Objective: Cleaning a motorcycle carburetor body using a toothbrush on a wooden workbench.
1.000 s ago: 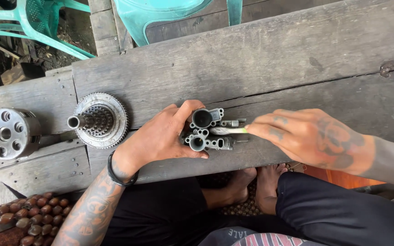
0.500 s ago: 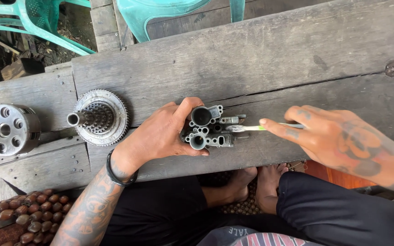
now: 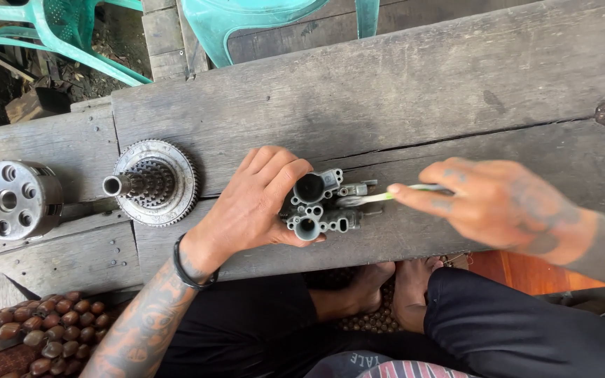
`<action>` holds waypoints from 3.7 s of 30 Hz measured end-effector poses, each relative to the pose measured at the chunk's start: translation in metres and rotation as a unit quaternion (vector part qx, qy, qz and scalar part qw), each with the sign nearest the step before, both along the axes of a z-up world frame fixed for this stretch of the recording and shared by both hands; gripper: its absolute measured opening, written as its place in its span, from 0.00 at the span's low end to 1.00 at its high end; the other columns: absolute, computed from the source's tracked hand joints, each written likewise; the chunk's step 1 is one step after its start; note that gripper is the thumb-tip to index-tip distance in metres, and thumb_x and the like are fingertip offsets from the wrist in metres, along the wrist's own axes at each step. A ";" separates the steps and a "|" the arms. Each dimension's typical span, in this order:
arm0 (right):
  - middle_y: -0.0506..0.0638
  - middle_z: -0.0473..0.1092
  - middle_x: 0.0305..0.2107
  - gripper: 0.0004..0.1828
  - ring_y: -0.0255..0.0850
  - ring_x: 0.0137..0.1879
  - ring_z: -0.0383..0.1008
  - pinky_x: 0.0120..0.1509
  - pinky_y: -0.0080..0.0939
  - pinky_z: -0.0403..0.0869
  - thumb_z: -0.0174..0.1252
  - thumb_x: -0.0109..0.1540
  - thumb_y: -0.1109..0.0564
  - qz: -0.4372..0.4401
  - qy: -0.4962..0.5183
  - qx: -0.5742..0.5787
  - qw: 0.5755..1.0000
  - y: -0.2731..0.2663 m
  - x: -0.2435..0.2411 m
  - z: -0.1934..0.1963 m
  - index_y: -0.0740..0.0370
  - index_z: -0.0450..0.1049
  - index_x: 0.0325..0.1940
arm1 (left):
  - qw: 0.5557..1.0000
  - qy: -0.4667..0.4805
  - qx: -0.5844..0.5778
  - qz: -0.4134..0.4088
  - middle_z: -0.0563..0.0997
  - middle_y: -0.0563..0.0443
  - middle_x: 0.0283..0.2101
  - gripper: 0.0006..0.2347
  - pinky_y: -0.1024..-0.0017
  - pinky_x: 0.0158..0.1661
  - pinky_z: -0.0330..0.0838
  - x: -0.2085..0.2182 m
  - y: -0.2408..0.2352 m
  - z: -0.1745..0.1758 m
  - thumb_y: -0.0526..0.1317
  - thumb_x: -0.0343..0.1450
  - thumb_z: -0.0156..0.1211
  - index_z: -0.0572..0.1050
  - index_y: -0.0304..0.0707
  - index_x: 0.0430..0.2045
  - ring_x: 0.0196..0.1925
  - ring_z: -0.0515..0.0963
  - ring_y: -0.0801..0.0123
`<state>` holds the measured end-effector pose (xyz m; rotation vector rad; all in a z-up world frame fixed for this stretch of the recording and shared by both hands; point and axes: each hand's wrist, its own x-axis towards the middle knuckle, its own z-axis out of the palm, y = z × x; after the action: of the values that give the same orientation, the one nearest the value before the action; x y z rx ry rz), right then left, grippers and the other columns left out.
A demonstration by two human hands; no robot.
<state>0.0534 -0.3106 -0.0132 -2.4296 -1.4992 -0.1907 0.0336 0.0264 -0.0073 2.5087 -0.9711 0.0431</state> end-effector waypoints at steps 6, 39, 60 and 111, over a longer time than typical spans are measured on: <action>0.42 0.70 0.40 0.31 0.34 0.25 0.69 0.27 0.35 0.73 0.60 0.50 0.62 -0.030 0.075 -0.006 0.997 -0.028 -0.003 0.013 0.41 0.76 0.57 | 0.995 0.009 -0.096 -0.039 0.67 0.36 0.63 0.30 0.51 0.62 0.71 -0.012 -0.003 0.003 0.57 0.65 0.67 0.64 0.31 0.49 0.64 0.73 0.44; 0.34 0.74 0.29 0.28 0.33 0.14 0.66 0.18 0.39 0.68 0.59 0.54 0.61 -0.022 0.252 -0.038 0.967 -0.017 0.021 0.022 0.38 0.76 0.57 | 0.995 -0.004 -0.069 -0.069 0.71 0.41 0.57 0.25 0.58 0.53 0.75 -0.012 -0.007 0.002 0.43 0.63 0.73 0.66 0.31 0.49 0.57 0.75 0.50; 0.37 0.73 0.29 0.25 0.35 0.14 0.63 0.17 0.39 0.66 0.59 0.54 0.61 0.017 0.218 -0.023 0.975 -0.003 0.025 0.028 0.38 0.79 0.53 | 0.992 -0.053 -0.060 -0.096 0.72 0.41 0.58 0.24 0.61 0.48 0.76 -0.015 -0.002 -0.007 0.34 0.60 0.68 0.66 0.31 0.49 0.56 0.76 0.49; 0.44 0.68 0.38 0.27 0.35 0.31 0.69 0.31 0.34 0.72 0.61 0.53 0.67 0.022 -0.044 0.065 0.997 0.013 0.019 -0.016 0.47 0.79 0.55 | 0.994 -0.019 -0.099 0.031 0.75 0.47 0.42 0.32 0.61 0.51 0.71 -0.003 -0.001 -0.018 0.53 0.54 0.80 0.68 0.34 0.43 0.42 0.77 0.56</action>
<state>0.0721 -0.2976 -0.0289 -2.3126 -1.5247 -0.3791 0.0305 0.0256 -0.0254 2.3614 -0.8597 0.1971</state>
